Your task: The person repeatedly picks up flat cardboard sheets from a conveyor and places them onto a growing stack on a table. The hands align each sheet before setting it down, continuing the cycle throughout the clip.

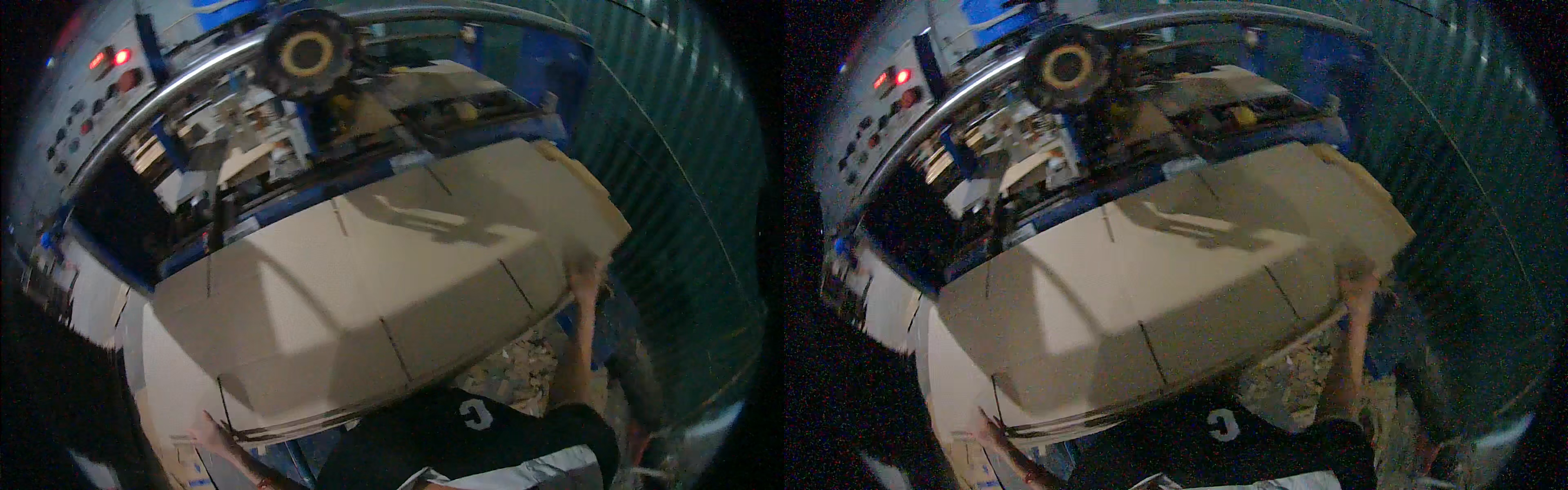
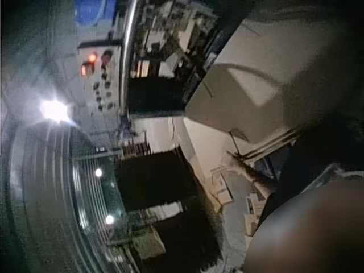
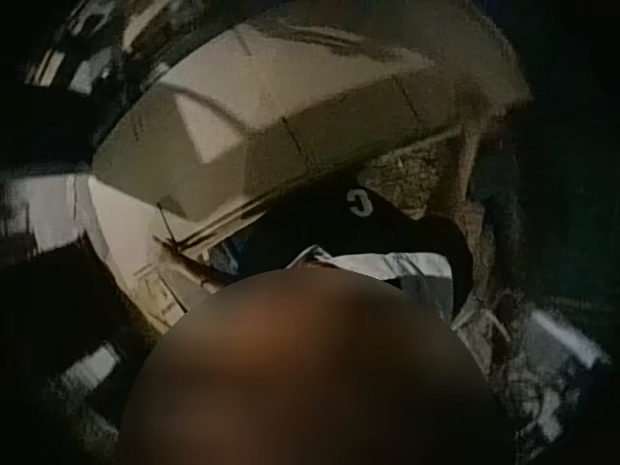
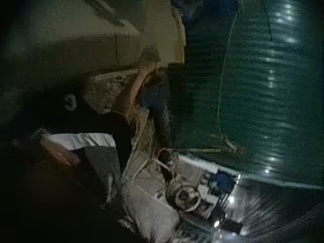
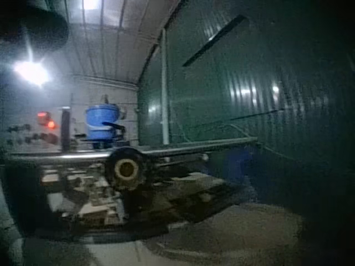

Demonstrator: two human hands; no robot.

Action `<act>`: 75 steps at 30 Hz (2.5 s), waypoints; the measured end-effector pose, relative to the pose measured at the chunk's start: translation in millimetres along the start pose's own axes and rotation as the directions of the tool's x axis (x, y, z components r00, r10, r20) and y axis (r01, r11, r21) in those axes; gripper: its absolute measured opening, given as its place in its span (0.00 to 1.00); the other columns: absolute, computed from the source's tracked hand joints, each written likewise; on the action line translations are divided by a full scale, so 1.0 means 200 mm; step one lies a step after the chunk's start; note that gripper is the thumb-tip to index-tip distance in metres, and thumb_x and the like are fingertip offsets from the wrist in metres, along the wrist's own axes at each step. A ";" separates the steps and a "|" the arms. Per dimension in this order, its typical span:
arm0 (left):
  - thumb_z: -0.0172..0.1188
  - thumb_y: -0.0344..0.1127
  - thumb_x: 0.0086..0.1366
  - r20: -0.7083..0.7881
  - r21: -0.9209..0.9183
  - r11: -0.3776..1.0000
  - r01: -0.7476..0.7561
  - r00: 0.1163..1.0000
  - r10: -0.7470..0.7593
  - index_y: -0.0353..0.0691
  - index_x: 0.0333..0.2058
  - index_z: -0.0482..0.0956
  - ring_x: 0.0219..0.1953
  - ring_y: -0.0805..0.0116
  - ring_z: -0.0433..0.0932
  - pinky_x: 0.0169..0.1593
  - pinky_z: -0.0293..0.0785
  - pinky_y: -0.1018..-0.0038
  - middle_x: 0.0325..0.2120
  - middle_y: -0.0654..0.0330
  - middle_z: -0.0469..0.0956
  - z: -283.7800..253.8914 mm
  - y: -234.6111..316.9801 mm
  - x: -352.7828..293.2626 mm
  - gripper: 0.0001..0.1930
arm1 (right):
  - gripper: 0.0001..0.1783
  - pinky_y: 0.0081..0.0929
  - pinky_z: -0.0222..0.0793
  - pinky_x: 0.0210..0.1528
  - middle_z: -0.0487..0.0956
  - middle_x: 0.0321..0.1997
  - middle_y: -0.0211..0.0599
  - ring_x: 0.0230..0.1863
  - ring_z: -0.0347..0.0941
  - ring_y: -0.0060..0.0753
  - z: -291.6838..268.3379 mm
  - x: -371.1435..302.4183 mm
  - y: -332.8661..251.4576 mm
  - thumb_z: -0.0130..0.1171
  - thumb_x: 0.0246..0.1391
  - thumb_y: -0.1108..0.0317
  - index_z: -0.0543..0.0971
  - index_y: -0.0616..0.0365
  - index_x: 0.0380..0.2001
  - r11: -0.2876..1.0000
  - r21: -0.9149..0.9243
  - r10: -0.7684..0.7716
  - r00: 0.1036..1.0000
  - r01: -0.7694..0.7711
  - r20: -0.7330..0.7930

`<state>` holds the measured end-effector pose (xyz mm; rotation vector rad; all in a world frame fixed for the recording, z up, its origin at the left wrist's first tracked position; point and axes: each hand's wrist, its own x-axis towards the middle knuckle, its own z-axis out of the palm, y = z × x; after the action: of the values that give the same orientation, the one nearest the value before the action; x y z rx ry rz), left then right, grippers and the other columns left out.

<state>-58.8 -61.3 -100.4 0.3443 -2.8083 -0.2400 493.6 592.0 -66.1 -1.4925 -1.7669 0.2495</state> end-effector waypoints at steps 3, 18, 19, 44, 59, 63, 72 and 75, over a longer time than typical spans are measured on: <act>0.52 0.49 0.61 -0.157 -0.220 0.974 0.047 0.984 -0.083 0.27 0.54 0.62 0.52 0.49 0.68 0.54 0.63 0.61 0.54 0.42 0.64 0.00 0.02 0.00 0.31 | 0.28 0.33 0.61 0.55 0.69 0.54 0.52 0.54 0.65 0.49 0.09 0.05 0.05 0.58 0.49 0.62 0.68 0.65 0.52 0.915 -0.400 0.020 0.998 -0.044 -0.066; 0.48 0.41 0.64 -0.130 -0.829 -0.464 -0.313 0.914 -0.385 0.34 0.53 0.61 0.54 0.53 0.64 0.58 0.60 0.58 0.50 0.50 0.67 -0.49 0.09 0.25 0.22 | 0.34 0.29 0.65 0.46 0.72 0.50 0.43 0.46 0.70 0.37 -0.13 0.58 -0.16 0.62 0.45 0.57 0.67 0.61 0.54 0.903 0.425 0.219 0.924 -0.070 -0.313; 0.47 0.42 0.64 -0.104 -0.826 -0.518 -0.221 0.964 -0.246 0.36 0.50 0.65 0.53 0.55 0.65 0.56 0.63 0.59 0.50 0.50 0.67 -0.50 0.06 0.31 0.20 | 0.35 0.29 0.65 0.47 0.72 0.50 0.43 0.46 0.70 0.37 -0.14 0.63 -0.15 0.63 0.44 0.58 0.67 0.62 0.54 0.807 0.588 0.304 0.891 -0.053 -0.336; 0.50 0.25 0.52 0.126 -0.461 0.133 -0.878 0.084 0.989 0.47 0.52 0.71 0.61 0.50 0.58 0.64 0.49 0.56 0.57 0.52 0.63 -0.75 0.62 -0.65 0.26 | 0.26 0.48 0.53 0.61 0.66 0.60 0.33 0.61 0.59 0.44 -0.13 -0.68 -0.92 0.53 0.50 0.55 0.69 0.41 0.54 0.290 0.475 -0.863 0.012 0.831 0.505; 0.47 0.43 0.64 0.249 -0.768 0.602 -0.217 0.766 0.593 0.34 0.51 0.67 0.47 0.54 0.73 0.46 0.70 0.68 0.44 0.44 0.73 -0.31 0.90 0.15 0.22 | 0.24 0.36 0.64 0.51 0.73 0.49 0.42 0.52 0.68 0.40 0.31 0.11 -0.83 0.47 0.58 0.52 0.70 0.58 0.50 0.967 0.183 0.024 0.782 -0.176 0.622; 0.42 0.49 0.65 0.365 -0.513 0.776 -0.367 0.725 0.584 0.30 0.44 0.72 0.41 0.47 0.76 0.44 0.70 0.62 0.35 0.40 0.76 -0.11 1.09 0.33 0.25 | 0.22 0.39 0.65 0.39 0.76 0.34 0.47 0.36 0.71 0.46 0.53 0.31 -0.74 0.45 0.58 0.52 0.73 0.64 0.35 0.936 0.224 -0.347 0.821 0.272 0.453; 0.45 0.49 0.63 0.113 -0.513 0.743 -0.430 0.824 0.556 0.34 0.36 0.78 0.39 0.44 0.75 0.45 0.68 0.56 0.35 0.44 0.76 -0.14 1.21 0.09 0.22 | 0.22 0.43 0.64 0.37 0.74 0.31 0.58 0.36 0.69 0.60 0.67 0.33 -0.68 0.42 0.59 0.57 0.73 0.68 0.29 0.908 0.148 -0.417 0.806 0.393 0.420; 0.45 0.49 0.62 0.102 -0.389 0.754 -0.530 0.788 0.607 0.34 0.36 0.78 0.38 0.44 0.75 0.45 0.68 0.56 0.32 0.43 0.77 -0.13 1.25 0.12 0.22 | 0.21 0.45 0.64 0.36 0.73 0.30 0.59 0.37 0.69 0.61 0.63 0.32 -0.77 0.42 0.59 0.57 0.73 0.67 0.27 0.897 0.060 -0.419 0.800 0.438 0.430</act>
<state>-124.5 168.9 -19.6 -0.6668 -2.8401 -0.6409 295.8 646.7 -28.7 -1.0660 -2.4316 0.3286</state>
